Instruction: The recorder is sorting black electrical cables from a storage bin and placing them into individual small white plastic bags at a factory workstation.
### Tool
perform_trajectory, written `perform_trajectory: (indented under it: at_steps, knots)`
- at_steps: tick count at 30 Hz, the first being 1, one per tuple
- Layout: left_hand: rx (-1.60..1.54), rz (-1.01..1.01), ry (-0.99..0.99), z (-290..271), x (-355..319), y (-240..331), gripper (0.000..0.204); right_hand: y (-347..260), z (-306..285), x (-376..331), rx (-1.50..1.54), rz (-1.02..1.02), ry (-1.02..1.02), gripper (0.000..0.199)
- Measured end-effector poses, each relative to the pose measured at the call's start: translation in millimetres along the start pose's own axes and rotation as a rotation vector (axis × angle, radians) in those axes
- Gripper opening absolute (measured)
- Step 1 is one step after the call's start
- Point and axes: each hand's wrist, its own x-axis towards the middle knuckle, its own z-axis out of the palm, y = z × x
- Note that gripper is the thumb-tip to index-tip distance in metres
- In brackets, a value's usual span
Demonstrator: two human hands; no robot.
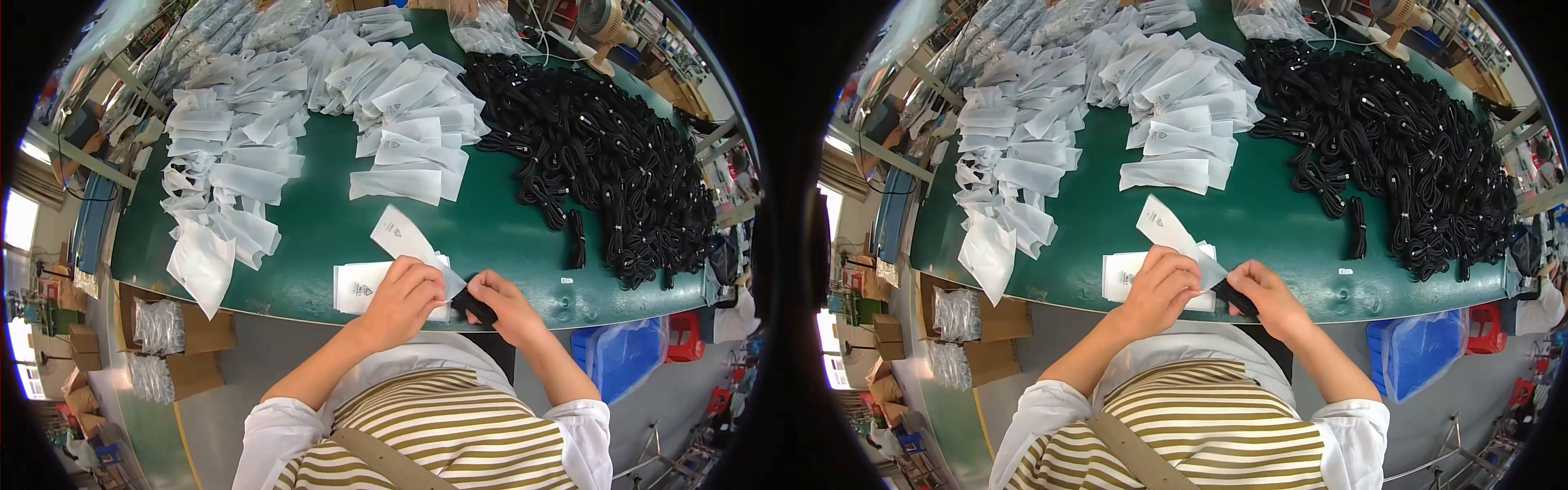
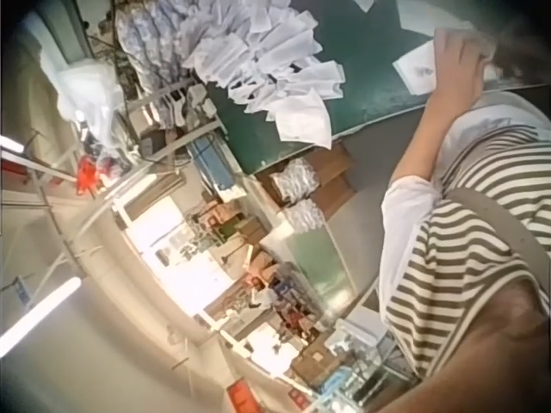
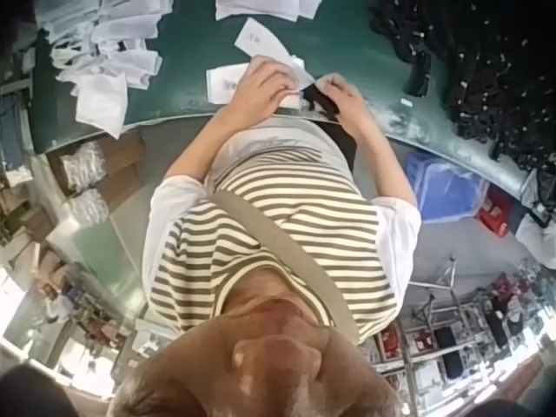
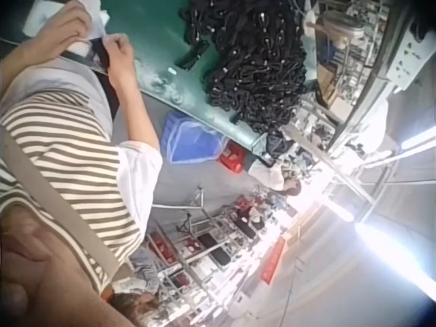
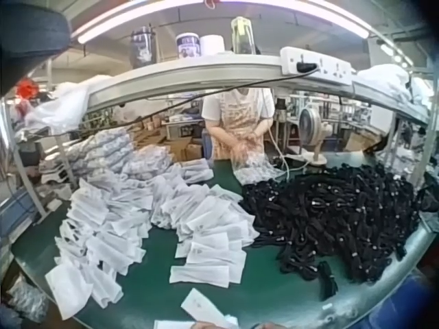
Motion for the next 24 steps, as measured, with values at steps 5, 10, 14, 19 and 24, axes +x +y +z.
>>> perform_trajectory:
  at_steps: [5,10,14,19,24]
  knots:
    - [0.048,0.064,-0.008,-7,-2,-10,0.022,-2,9,-4,-0.263,-0.163,-0.065,0.013]
    - [-0.035,-0.001,0.078,-5,14,-5,0.015,-10,26,-17,-0.804,-0.912,0.16,0.015]
    - [-0.312,-0.148,0.137,-23,27,-5,0.015,-9,34,-3,-0.279,-1.01,0.223,0.022]
    - [-0.806,-0.527,0.389,-56,60,-32,0.01,-40,-35,29,-0.841,-1.093,0.458,0.03]
    - [-0.174,-0.455,0.262,-17,70,-74,0.015,-40,-104,64,-1.501,-0.933,0.906,0.034]
